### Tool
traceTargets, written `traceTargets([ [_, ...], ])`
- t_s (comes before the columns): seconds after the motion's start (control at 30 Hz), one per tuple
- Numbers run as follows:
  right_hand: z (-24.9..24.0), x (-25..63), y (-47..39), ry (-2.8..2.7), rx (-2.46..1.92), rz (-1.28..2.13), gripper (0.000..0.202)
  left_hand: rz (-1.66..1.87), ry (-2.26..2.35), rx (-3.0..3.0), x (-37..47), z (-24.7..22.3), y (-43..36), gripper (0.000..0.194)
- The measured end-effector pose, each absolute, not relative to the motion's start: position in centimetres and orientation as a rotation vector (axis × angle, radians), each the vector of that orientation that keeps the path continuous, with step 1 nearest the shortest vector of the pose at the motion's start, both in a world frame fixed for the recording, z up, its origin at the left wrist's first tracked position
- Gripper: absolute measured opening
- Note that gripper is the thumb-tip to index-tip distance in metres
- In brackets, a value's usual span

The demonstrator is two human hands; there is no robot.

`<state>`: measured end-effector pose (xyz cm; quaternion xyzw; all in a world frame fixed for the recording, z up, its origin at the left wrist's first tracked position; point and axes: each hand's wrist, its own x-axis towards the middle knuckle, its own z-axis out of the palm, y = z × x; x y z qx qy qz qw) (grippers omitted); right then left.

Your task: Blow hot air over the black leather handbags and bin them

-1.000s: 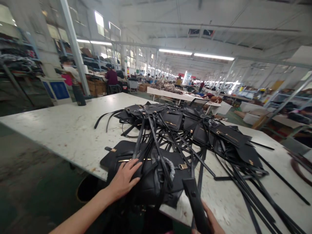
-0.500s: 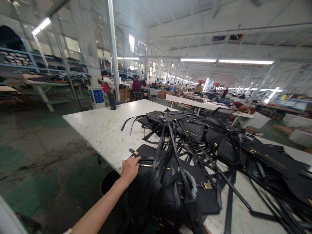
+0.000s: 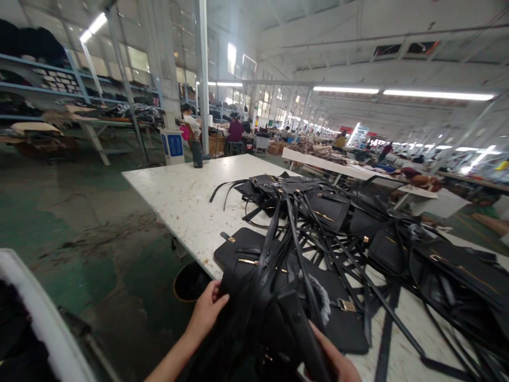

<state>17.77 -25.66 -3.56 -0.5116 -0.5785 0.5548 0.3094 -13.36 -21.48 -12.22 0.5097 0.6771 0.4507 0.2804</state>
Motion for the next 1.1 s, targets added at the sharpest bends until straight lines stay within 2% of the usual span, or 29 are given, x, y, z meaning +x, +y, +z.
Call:
traceTargets([
  [0.03,-2.4,16.2,-24.4,-1.566,-1.279,1.573,0.077,1.258,1.762,1.274,-12.8,-12.7,-22.4,0.046],
  [0.1,-0.2,12.7,-21.0,-1.593,-1.197,1.752,0.077,1.357,1.727,1.070,-12.0,-13.5,-23.6,0.051],
  [0.23,1.0,7.1,-14.0,-1.704,-1.126,1.955,0.034,1.404,1.835,0.940,-11.6,-14.4,-24.6,0.052],
  [0.37,-1.5,3.3,-9.6,-1.723,-1.185,1.976,0.023,1.386,1.740,0.922,-11.4,-15.6,-25.5,0.041],
  [0.5,-2.9,0.1,-7.3,-1.703,-1.190,1.885,0.025,1.441,1.453,0.816,-11.0,-15.4,-26.3,0.038],
  [0.67,-0.6,1.4,-7.1,-1.670,-1.152,1.686,0.028,1.456,1.273,0.525,-11.1,-13.8,-27.9,0.039],
  [0.9,-0.8,2.6,-10.8,-1.771,-1.240,1.799,0.031,1.418,1.095,0.397,-10.6,-14.9,-29.6,0.026],
  [1.1,0.1,1.0,-13.6,-1.738,-1.224,1.590,0.061,1.439,1.037,0.324,-10.2,-13.1,-30.3,0.025],
])
